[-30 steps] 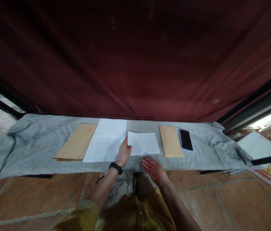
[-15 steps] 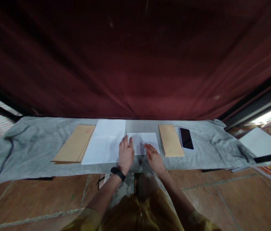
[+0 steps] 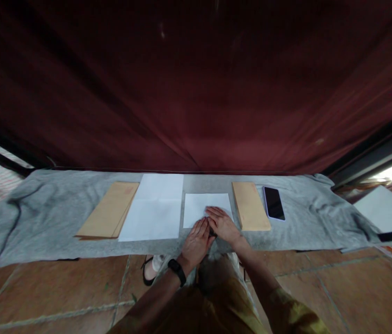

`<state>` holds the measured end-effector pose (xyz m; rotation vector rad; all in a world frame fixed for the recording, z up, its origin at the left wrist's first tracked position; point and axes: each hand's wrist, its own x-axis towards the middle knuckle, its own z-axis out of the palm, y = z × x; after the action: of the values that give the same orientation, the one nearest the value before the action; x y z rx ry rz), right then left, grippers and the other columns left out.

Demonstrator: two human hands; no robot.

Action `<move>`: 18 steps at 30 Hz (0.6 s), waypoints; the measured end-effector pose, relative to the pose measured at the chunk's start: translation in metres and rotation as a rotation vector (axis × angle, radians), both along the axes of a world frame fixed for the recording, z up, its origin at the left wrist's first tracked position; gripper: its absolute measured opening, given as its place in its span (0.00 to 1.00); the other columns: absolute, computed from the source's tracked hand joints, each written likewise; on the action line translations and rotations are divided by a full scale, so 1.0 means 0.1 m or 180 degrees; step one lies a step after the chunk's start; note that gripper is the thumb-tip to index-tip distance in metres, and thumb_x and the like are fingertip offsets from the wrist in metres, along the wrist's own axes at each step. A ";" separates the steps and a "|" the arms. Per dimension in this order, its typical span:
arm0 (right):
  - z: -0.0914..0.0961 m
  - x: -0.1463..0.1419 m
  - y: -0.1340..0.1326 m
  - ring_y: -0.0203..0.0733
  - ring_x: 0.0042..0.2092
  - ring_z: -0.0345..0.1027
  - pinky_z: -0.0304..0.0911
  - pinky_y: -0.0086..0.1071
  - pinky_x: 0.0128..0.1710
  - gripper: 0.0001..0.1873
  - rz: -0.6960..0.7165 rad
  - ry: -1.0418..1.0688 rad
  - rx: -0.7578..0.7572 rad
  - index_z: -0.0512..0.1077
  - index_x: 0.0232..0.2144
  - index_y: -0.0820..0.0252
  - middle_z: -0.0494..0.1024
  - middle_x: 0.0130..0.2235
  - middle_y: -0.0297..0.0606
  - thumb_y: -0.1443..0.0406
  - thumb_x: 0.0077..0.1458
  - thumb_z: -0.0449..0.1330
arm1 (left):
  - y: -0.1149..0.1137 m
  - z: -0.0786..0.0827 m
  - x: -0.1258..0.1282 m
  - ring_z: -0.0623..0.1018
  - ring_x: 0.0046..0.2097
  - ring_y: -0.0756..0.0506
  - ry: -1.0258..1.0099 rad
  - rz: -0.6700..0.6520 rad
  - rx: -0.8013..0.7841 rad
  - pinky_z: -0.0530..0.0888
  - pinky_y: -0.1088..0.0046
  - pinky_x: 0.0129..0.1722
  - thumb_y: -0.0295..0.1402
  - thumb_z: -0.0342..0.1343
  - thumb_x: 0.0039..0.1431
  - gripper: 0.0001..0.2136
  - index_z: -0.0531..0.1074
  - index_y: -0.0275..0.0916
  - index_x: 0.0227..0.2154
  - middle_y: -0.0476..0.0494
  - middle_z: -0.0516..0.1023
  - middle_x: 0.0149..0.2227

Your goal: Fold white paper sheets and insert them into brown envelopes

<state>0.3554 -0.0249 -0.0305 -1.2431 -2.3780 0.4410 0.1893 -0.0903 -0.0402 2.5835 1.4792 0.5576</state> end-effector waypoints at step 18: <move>-0.14 -0.17 0.42 0.46 0.65 0.61 0.55 0.44 0.67 0.24 -0.0466 -0.0454 0.0437 0.66 0.62 0.65 0.66 0.65 0.46 0.68 0.68 0.48 | -0.01 -0.02 0.00 0.65 0.67 0.39 0.0109 0.0003 0.0188 0.66 0.55 0.65 0.36 0.46 0.70 0.23 0.63 0.30 0.62 0.31 0.67 0.65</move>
<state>0.3383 0.0175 -0.0445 -1.4140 -2.3667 0.1453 0.1897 -0.0909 -0.0425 2.6502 1.4964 0.5686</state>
